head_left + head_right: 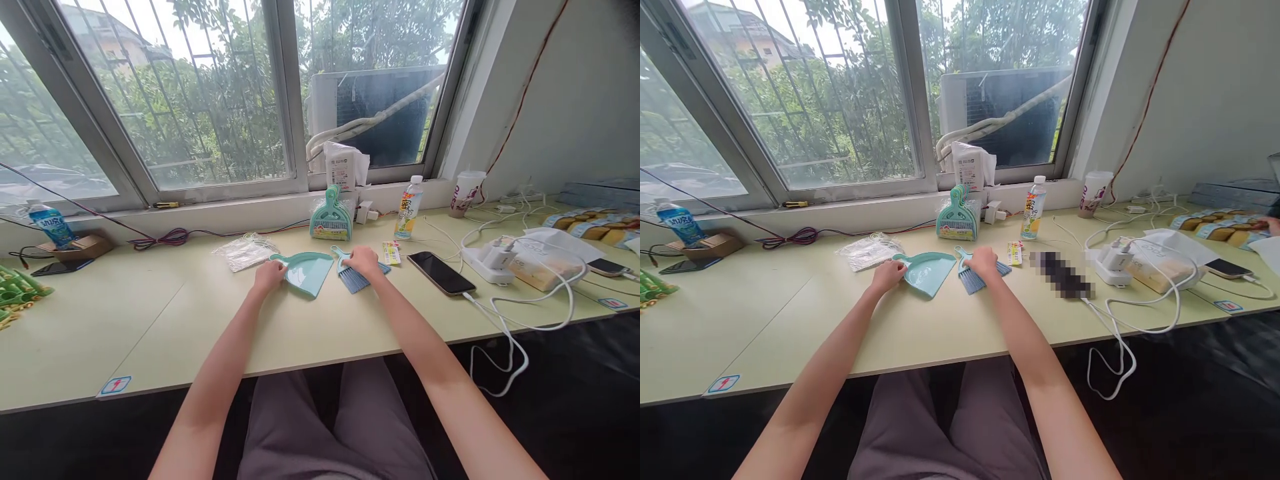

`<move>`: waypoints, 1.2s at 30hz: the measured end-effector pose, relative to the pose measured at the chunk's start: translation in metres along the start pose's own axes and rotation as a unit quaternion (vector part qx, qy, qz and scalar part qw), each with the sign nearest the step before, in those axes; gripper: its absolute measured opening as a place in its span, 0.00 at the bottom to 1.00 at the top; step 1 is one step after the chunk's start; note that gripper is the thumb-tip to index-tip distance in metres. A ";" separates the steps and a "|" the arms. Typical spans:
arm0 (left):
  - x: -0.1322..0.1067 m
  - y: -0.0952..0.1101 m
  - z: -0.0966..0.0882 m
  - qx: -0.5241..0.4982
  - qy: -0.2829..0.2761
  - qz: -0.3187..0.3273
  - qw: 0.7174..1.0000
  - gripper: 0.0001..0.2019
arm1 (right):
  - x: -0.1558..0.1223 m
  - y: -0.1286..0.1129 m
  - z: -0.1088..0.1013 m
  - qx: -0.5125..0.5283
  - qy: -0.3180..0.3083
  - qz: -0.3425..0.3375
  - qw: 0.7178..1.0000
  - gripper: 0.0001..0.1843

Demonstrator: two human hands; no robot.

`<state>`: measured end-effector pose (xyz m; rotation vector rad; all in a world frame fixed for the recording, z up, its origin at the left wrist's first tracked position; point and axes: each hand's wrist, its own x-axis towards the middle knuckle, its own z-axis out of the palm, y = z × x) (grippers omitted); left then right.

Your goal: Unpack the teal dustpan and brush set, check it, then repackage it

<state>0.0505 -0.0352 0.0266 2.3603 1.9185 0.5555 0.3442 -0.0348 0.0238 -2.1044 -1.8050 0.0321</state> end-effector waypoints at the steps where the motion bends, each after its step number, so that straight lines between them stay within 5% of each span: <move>1: -0.002 0.005 0.001 -0.012 -0.007 0.016 1.000 0.18 | 0.000 0.000 0.001 0.016 0.022 -0.004 1.000 0.15; 5: -0.013 0.034 0.010 -0.071 -0.040 0.128 0.989 0.21 | -0.003 -0.009 0.004 0.081 0.078 -0.077 0.991 0.11; 8: -0.022 0.055 0.014 -0.076 -0.045 0.220 0.972 0.17 | -0.010 -0.024 0.005 0.109 0.053 -0.162 0.979 0.08; 13: -0.023 0.060 0.012 -0.030 0.028 0.288 0.957 0.08 | -0.020 -0.040 0.012 0.124 0.017 -0.239 0.963 0.04; 17: -0.012 0.036 0.013 -0.040 0.118 0.241 0.963 0.23 | -0.020 -0.037 0.014 0.123 0.012 -0.249 0.961 0.06; 22: -0.003 0.014 0.026 -0.129 0.018 0.211 0.969 0.28 | -0.018 -0.036 0.011 0.119 0.002 -0.228 0.966 0.07; 28: -0.009 0.030 0.024 -0.151 0.030 0.224 0.962 0.23 | -0.016 -0.033 0.009 0.143 0.024 -0.167 0.975 0.11; 33: -0.008 0.038 0.024 -0.096 0.118 0.210 0.966 0.27 | -0.008 -0.027 0.016 0.207 0.018 -0.167 0.964 0.10; 36: -0.003 0.033 0.031 -0.147 0.074 0.195 0.967 0.30 | -0.007 -0.029 0.021 0.238 0.004 -0.198 0.951 0.09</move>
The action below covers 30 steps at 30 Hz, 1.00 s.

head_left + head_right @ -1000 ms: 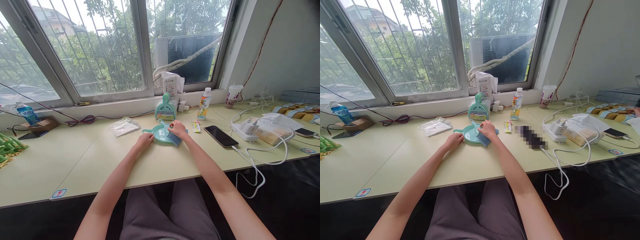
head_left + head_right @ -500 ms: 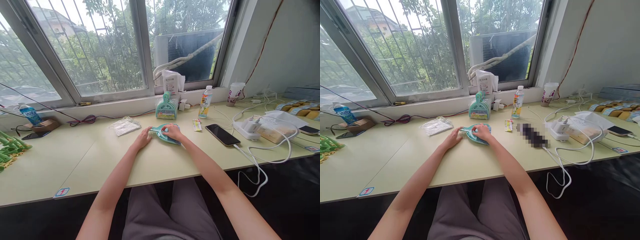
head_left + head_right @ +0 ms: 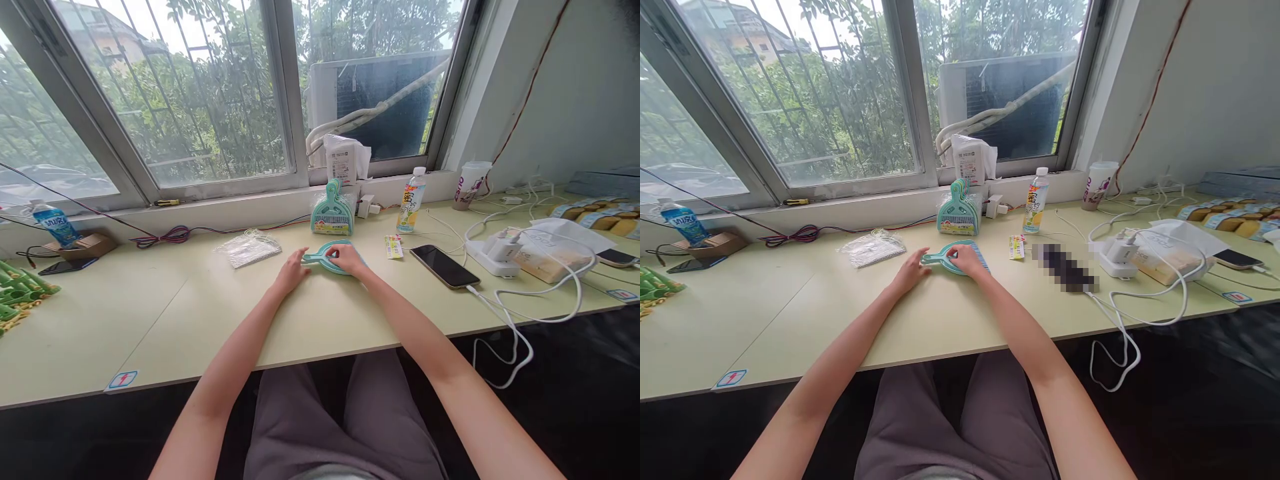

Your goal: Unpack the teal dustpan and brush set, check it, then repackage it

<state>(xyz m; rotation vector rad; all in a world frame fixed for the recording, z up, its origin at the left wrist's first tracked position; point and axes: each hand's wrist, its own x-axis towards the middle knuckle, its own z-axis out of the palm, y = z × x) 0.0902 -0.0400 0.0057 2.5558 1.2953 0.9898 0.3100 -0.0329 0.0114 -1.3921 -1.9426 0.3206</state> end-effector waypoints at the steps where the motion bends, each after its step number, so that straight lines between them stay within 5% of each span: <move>1: 0.000 -0.003 0.001 -0.021 -0.017 -0.005 1.000 0.29 | 0.000 0.000 0.001 0.016 -0.008 -0.009 1.000 0.09; 14: -0.003 0.022 -0.007 0.197 -0.067 0.194 0.959 0.20 | 0.004 0.008 -0.003 0.051 -0.038 -0.045 0.997 0.10; 30: 0.005 0.015 -0.006 0.153 -0.091 0.095 0.979 0.23 | 0.001 -0.008 -0.008 0.017 -0.076 -0.034 0.996 0.08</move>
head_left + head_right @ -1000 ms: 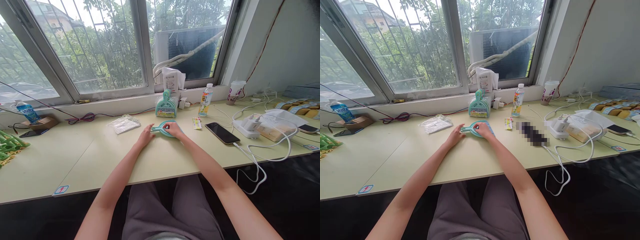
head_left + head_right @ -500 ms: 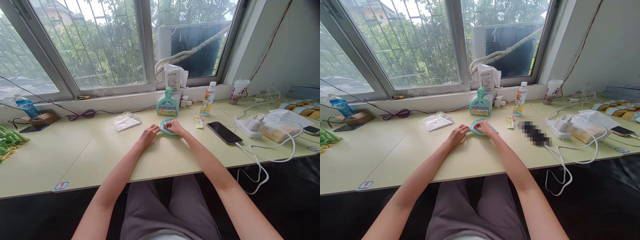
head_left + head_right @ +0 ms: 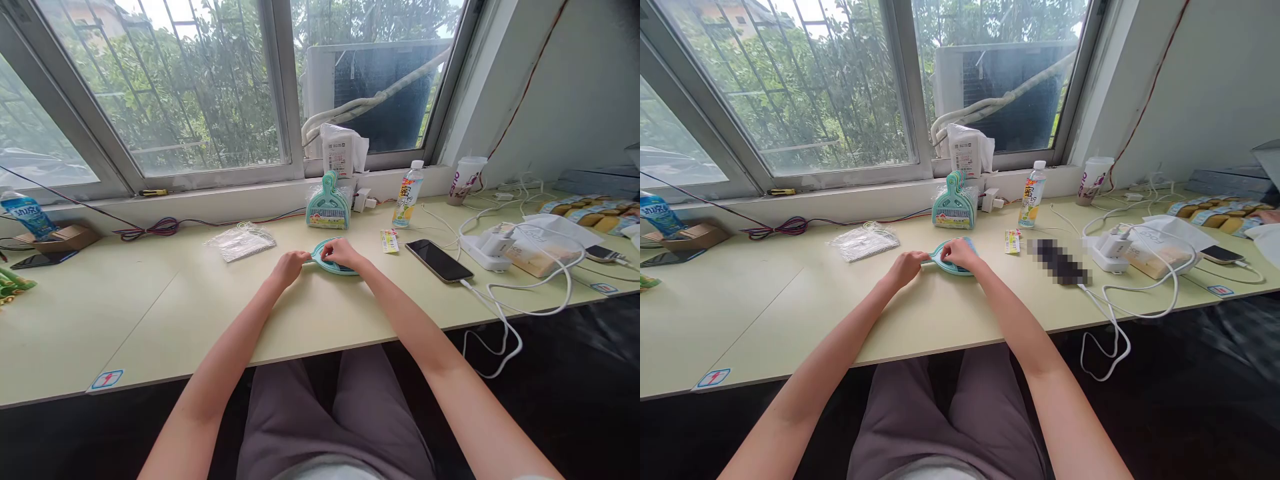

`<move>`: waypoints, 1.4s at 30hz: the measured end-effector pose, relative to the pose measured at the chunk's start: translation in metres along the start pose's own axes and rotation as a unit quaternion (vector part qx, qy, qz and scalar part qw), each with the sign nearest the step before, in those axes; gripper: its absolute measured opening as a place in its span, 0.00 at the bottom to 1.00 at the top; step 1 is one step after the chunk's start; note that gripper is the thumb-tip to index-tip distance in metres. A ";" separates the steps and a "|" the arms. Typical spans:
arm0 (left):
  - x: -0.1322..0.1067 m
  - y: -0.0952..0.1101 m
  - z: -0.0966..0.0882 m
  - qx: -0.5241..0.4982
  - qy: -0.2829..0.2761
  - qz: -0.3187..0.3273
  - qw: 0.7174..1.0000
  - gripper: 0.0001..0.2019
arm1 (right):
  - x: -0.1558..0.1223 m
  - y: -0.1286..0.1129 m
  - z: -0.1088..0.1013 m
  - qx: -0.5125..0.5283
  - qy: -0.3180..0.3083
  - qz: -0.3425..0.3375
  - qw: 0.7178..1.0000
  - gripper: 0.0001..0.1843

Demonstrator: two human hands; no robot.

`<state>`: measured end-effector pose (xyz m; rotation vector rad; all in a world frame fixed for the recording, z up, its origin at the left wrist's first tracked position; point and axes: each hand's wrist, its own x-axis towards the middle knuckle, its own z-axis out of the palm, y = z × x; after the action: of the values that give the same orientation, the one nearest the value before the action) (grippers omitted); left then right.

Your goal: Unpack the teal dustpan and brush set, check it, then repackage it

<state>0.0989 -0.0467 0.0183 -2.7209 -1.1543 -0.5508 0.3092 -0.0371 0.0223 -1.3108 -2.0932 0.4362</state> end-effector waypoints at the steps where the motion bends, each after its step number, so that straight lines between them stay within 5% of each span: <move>1: 0.000 0.001 0.001 0.002 -0.002 -0.002 1.000 0.23 | 0.000 0.001 0.001 0.000 -0.001 0.003 1.000 0.08; 9: -0.005 0.003 0.002 0.021 0.042 -0.004 0.999 0.20 | -0.006 -0.007 -0.006 -0.037 -0.027 -0.009 0.999 0.10; 16: -0.007 -0.012 -0.008 0.015 0.229 -0.070 0.971 0.13 | -0.018 -0.053 -0.012 -0.108 -0.015 -0.044 0.993 0.14; 19: -0.008 -0.020 -0.008 0.013 0.264 -0.105 0.959 0.09 | -0.018 -0.055 -0.009 -0.075 -0.026 -0.054 0.995 0.13; 25: -0.008 -0.024 -0.008 -0.009 0.291 -0.128 0.948 0.09 | -0.009 -0.027 -0.014 -0.070 0.101 -0.054 0.991 0.16; 31: -0.007 -0.014 -0.011 -0.065 0.266 -0.133 0.953 0.08 | -0.006 -0.003 -0.019 0.123 -0.146 0.022 0.981 0.22; 35: -0.001 -0.009 -0.010 -0.248 0.296 -0.190 0.903 0.19 | -0.006 -0.003 -0.019 0.270 -0.066 0.055 0.959 0.25; 37: 0.002 -0.008 -0.010 -0.402 0.224 -0.228 0.858 0.22 | -0.004 -0.003 -0.017 0.297 0.002 0.074 0.952 0.25; 39: 0.001 -0.006 -0.011 -0.534 0.078 -0.247 0.804 0.28 | -0.002 0.001 -0.014 0.283 0.052 0.099 0.953 0.25; 42: -0.003 -0.004 -0.010 -0.607 -0.066 -0.240 0.755 0.27 | 0.000 0.011 -0.011 0.232 0.041 0.129 0.963 0.25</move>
<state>0.0912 -0.0484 0.0263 -3.3869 -2.1074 -1.7231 0.3243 -0.0329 0.0244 -1.2872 -1.6215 0.9064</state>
